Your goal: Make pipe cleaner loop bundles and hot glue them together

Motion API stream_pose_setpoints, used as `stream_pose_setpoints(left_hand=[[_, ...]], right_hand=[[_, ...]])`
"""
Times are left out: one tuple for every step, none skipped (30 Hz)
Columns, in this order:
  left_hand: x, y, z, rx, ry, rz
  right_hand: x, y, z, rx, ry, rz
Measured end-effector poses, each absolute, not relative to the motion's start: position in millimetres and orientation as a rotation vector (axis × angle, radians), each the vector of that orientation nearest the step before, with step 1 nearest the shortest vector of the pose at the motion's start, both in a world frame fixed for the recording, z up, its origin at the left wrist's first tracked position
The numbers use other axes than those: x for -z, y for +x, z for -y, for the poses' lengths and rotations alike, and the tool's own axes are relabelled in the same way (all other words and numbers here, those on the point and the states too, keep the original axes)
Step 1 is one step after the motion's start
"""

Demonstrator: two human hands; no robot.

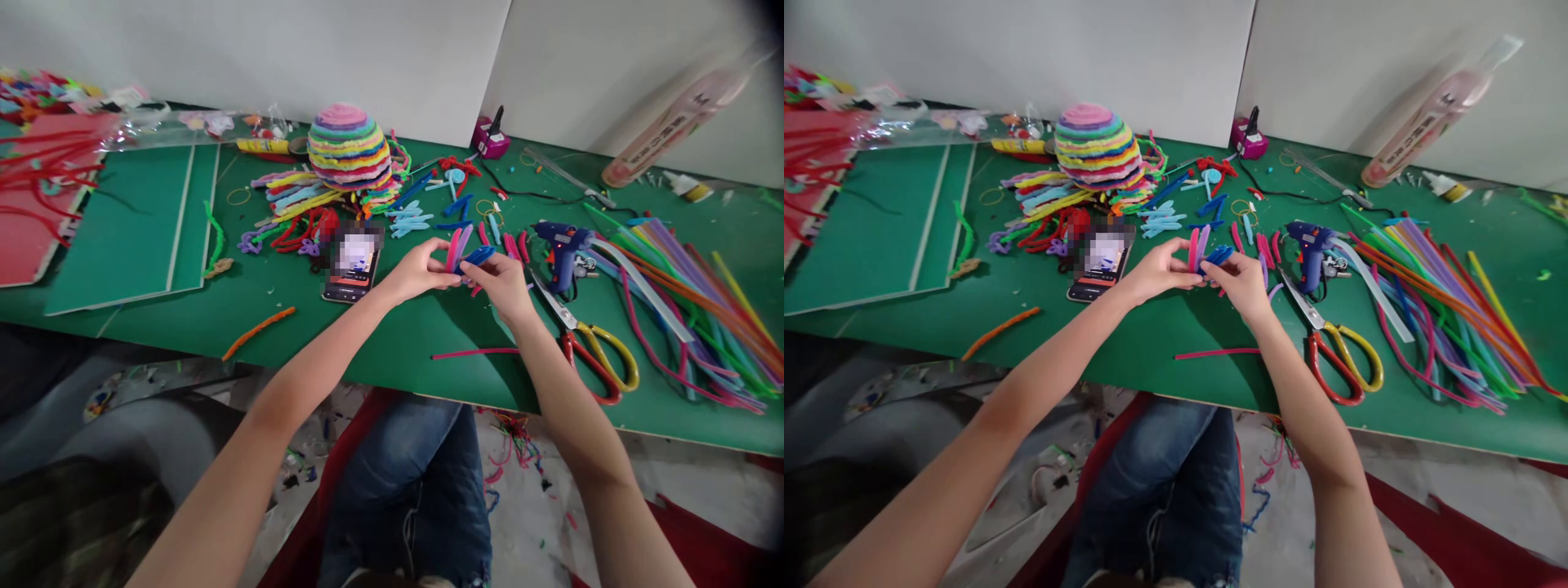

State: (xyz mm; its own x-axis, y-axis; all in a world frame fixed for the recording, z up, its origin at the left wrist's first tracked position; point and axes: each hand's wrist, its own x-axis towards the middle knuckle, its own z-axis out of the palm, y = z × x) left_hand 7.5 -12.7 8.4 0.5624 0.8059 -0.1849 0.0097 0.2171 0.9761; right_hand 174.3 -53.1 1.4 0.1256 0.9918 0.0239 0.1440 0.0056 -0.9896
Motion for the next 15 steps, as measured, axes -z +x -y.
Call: stream_pose_setpoints(left_hand=[[-7,7,13,-0.657,1.248,-0.811],[-6,7,13,-0.666,1.255,-0.804],[-5,7,13,-0.670,1.264,-0.797],[-4,7,13,-0.667,1.274,-0.790],[-3,8,13,-0.657,1.286,-0.784],[-3,8,14,-0.644,1.302,-0.779],[-3,9,15,-0.632,1.322,-0.770],[-3,9,16,-0.626,1.345,-0.763],[-4,9,18,-0.625,1.376,-0.759],[-5,8,20,-0.627,1.413,-0.756],[-6,6,22,-0.632,1.457,-0.757],[-8,1,25,-0.644,1.515,-0.773],[-10,-7,27,-0.655,1.580,-0.794],[-12,-19,30,-0.692,1.666,-0.839],[-13,-33,32,-0.751,1.778,-0.931]], right_hand=[[-1,174,53,-1.034,-1.367,1.231],[-1,174,53,-1.035,-1.367,1.247],[-1,173,54,-1.037,-1.362,1.269],[-1,172,54,-1.048,-1.352,1.294],[-1,171,55,-1.068,-1.341,1.320],[-2,170,55,-1.091,-1.334,1.343],[-3,169,56,-1.110,-1.332,1.362],[-4,169,56,-1.117,-1.334,1.373],[-4,168,57,-1.107,-1.337,1.379],[-5,168,57,-1.077,-1.342,1.381],[-5,167,57,-1.039,-1.348,1.381],[-5,167,57,-1.006,-1.353,1.380],[-4,167,57,-0.986,-1.357,1.379],[-4,167,57,-0.977,-1.362,1.377],[-4,167,57,-0.977,-1.366,1.374]])
